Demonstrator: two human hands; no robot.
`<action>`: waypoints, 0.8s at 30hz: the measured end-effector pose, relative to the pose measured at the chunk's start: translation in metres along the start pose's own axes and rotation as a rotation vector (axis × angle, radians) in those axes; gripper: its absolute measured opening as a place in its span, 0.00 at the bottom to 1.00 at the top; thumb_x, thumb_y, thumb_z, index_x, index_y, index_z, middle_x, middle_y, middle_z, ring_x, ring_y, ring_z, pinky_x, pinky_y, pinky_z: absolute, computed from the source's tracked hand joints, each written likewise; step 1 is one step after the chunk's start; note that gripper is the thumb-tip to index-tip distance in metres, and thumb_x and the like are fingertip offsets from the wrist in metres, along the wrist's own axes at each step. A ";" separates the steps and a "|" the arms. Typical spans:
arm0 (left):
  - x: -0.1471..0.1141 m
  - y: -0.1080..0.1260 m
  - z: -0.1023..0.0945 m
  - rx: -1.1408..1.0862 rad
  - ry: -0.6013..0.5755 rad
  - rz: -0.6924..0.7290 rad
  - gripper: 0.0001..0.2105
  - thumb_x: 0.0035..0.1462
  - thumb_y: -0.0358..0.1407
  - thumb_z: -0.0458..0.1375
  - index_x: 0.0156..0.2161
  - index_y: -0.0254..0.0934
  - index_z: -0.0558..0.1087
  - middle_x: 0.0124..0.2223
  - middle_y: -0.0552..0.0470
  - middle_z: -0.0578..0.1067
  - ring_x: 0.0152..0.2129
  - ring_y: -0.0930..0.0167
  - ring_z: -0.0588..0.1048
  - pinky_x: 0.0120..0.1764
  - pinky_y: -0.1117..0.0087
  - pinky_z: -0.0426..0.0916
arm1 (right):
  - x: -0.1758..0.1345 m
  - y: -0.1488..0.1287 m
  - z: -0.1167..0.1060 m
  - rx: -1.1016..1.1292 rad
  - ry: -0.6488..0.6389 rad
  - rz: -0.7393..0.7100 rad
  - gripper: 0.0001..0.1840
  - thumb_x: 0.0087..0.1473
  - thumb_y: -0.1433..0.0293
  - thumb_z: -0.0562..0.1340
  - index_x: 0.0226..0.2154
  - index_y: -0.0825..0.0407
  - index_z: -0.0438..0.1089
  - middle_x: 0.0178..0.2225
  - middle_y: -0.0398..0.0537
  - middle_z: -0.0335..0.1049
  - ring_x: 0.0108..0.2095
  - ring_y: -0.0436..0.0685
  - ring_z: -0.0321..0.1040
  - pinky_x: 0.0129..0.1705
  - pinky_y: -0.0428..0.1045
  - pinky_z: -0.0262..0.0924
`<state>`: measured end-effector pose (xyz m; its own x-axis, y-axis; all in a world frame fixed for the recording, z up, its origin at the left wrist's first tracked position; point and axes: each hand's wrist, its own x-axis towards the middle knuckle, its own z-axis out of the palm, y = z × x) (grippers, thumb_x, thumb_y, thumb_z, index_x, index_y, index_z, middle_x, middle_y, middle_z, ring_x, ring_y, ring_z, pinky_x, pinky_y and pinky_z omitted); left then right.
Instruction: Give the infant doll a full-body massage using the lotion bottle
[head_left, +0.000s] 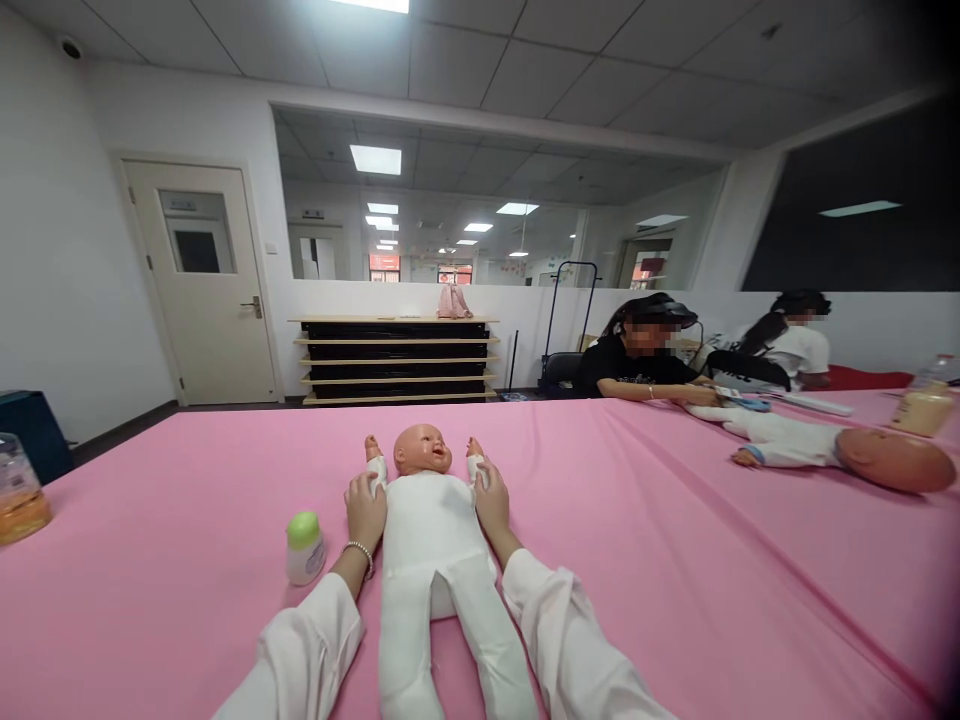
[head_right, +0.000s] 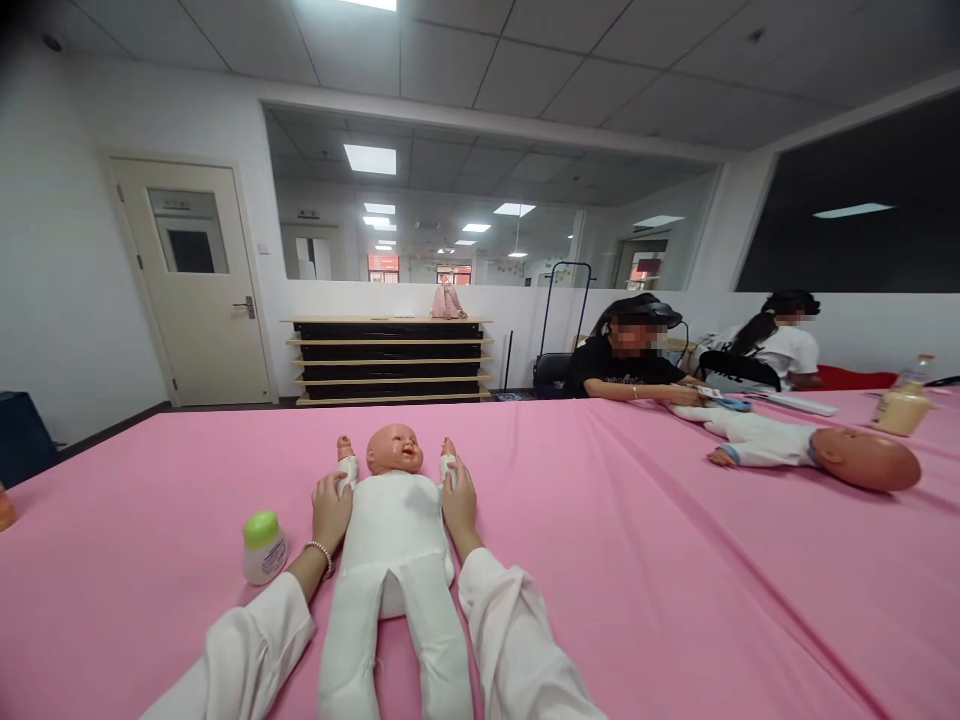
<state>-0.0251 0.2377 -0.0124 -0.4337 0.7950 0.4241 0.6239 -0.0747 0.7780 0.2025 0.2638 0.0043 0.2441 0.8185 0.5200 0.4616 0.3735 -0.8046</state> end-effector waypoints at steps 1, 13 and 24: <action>-0.001 -0.001 0.000 -0.014 -0.033 0.006 0.13 0.53 0.33 0.45 0.43 0.35 0.64 0.46 0.48 0.66 0.47 0.69 0.62 0.54 0.62 0.55 | -0.001 0.001 -0.001 0.020 -0.006 -0.008 0.16 0.49 0.67 0.49 0.39 0.52 0.64 0.45 0.49 0.65 0.44 0.53 0.63 0.46 0.48 0.58; -0.005 -0.016 -0.003 0.001 -0.298 0.032 0.24 0.57 0.38 0.41 0.58 0.35 0.54 0.59 0.44 0.53 0.58 0.67 0.52 0.59 0.62 0.52 | -0.011 0.014 0.000 -0.010 0.042 0.033 0.34 0.45 0.70 0.52 0.57 0.56 0.49 0.60 0.54 0.40 0.62 0.58 0.37 0.62 0.57 0.41; -0.026 -0.003 -0.036 -0.164 -0.020 0.005 0.29 0.49 0.36 0.53 0.57 0.37 0.53 0.55 0.45 0.58 0.53 0.67 0.59 0.54 0.65 0.59 | -0.023 -0.005 -0.016 0.082 0.201 -0.042 0.44 0.37 0.74 0.55 0.58 0.56 0.40 0.59 0.57 0.42 0.59 0.56 0.46 0.59 0.52 0.49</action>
<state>-0.0387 0.1959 -0.0090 -0.4170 0.8060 0.4201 0.5104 -0.1748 0.8420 0.2083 0.2366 0.0007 0.3948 0.7010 0.5939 0.4065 0.4465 -0.7971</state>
